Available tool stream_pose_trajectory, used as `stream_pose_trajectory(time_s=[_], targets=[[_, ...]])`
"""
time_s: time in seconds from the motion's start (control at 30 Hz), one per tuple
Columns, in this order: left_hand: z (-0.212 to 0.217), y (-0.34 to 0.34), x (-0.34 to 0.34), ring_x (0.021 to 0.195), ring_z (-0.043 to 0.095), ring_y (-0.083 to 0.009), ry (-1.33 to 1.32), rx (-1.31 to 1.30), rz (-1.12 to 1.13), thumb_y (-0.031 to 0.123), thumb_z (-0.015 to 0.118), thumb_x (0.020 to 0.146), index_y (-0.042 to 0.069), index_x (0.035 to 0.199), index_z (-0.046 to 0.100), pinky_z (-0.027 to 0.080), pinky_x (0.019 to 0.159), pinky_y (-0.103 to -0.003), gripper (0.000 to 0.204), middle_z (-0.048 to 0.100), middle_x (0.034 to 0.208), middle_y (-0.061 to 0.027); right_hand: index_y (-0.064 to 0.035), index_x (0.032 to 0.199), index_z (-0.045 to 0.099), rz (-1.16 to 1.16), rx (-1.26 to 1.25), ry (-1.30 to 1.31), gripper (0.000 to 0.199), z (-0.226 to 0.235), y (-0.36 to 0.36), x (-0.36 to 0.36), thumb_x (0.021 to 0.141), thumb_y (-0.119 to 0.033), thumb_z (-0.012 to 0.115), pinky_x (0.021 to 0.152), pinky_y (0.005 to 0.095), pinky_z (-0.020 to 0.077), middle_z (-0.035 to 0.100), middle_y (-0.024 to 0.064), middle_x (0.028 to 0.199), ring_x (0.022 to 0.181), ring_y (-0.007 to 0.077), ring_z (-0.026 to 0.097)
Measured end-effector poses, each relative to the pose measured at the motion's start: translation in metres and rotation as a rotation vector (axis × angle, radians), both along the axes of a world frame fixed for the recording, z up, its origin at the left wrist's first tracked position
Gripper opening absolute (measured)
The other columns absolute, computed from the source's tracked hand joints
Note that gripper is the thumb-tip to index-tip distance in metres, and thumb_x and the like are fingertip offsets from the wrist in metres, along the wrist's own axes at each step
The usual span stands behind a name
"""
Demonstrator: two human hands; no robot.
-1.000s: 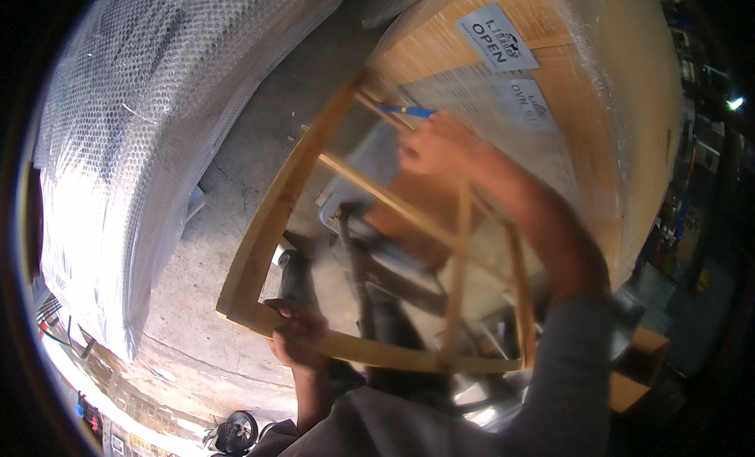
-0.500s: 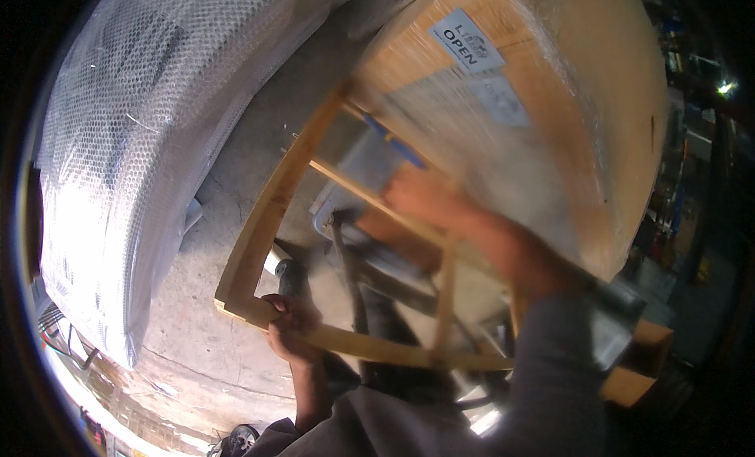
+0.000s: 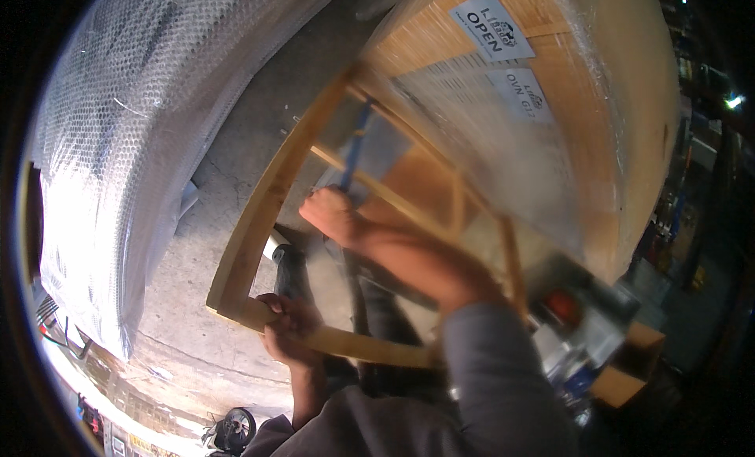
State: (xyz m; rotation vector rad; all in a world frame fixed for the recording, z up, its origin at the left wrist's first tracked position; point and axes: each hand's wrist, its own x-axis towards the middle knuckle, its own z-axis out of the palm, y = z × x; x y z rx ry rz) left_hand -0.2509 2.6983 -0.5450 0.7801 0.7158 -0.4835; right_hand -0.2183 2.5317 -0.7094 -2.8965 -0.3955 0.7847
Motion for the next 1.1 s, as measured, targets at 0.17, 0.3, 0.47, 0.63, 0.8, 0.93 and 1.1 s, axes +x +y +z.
stream_pose_trajectory(time_s=[0.17,0.3,0.47,0.63,0.8,0.93,1.1], targets=[[0.001,0.003,0.003,0.050,0.045,-0.0169,-0.002,0.032,-0.047,0.004,0.054,0.075,0.008,0.097,0.046,0.039,0.046,-0.033,0.024,0.048,0.075,-0.0061,-0.0042,0.084,0.070,-0.242,0.116,0.371,0.034,0.053,-0.103,0.015,0.088,-0.038,0.066,0.065,0.0495,0.0555,0.069,0.0183,0.073,0.075,0.0375,0.071],[0.000,0.003,0.005,0.050,0.045,-0.0163,0.004,0.014,-0.036,0.005,0.054,0.076,0.008,0.098,0.047,0.040,0.047,-0.033,0.023,0.048,0.075,-0.0058,-0.0068,0.079,0.070,-0.069,-0.139,0.123,0.044,0.085,-0.228,0.012,0.079,-0.051,0.070,0.058,0.0474,0.0517,0.066,0.0168,0.065,0.064,0.0355,0.067],[-0.001,0.005,0.004,0.050,0.044,-0.0155,0.005,-0.033,-0.048,0.006,0.055,0.078,0.009,0.098,0.047,0.040,0.047,-0.032,0.022,0.047,0.074,-0.0053,-0.0086,0.068,0.067,-0.067,-0.133,0.028,0.030,0.080,-0.277,0.007,0.077,-0.038,0.065,0.056,0.0462,0.0507,0.061,0.0140,0.056,0.057,0.0358,0.063],[-0.005,0.010,0.001,0.051,0.044,-0.0152,0.013,-0.052,-0.042,0.005,0.054,0.078,0.008,0.098,0.047,0.039,0.047,-0.032,0.021,0.046,0.073,-0.0051,-0.0099,0.065,0.067,-0.190,-0.109,-0.056,0.026,0.068,-0.288,0.009,0.073,-0.035,0.064,0.057,0.0461,0.0507,0.062,0.0126,0.056,0.055,0.0359,0.063],[-0.007,0.010,0.000,0.051,0.043,-0.0151,-0.005,-0.062,-0.050,0.005,0.054,0.079,0.009,0.098,0.047,0.040,0.048,-0.032,0.021,0.046,0.073,-0.0048,-0.0126,0.066,0.068,-0.220,-0.176,-0.048,0.023,0.046,-0.300,-0.054,0.072,-0.034,0.066,0.057,0.0467,0.0502,0.062,0.0102,0.056,0.054,0.0338,0.063],[-0.008,0.009,-0.002,0.053,0.040,-0.0125,0.038,-0.113,0.022,0.006,0.052,0.080,0.008,0.095,0.049,0.037,0.044,-0.028,0.015,0.044,0.070,-0.0027,-0.0145,0.062,0.067,-0.255,-0.177,-0.050,0.023,0.000,-0.303,-0.150,0.072,-0.035,0.067,0.054,0.0420,0.0484,0.060,0.0084,0.051,0.047,0.0306,0.059],[-0.011,0.016,-0.007,0.051,0.042,-0.0149,-0.043,-0.094,-0.044,0.007,0.049,0.083,0.011,0.107,0.055,0.037,0.045,-0.030,0.025,0.052,0.075,-0.0042,-0.0133,0.061,0.064,-0.226,0.027,-0.255,0.023,-0.016,-0.276,-0.179,0.075,-0.030,0.070,0.056,0.0391,0.0480,0.060,0.0088,0.052,0.049,0.0288,0.060]])
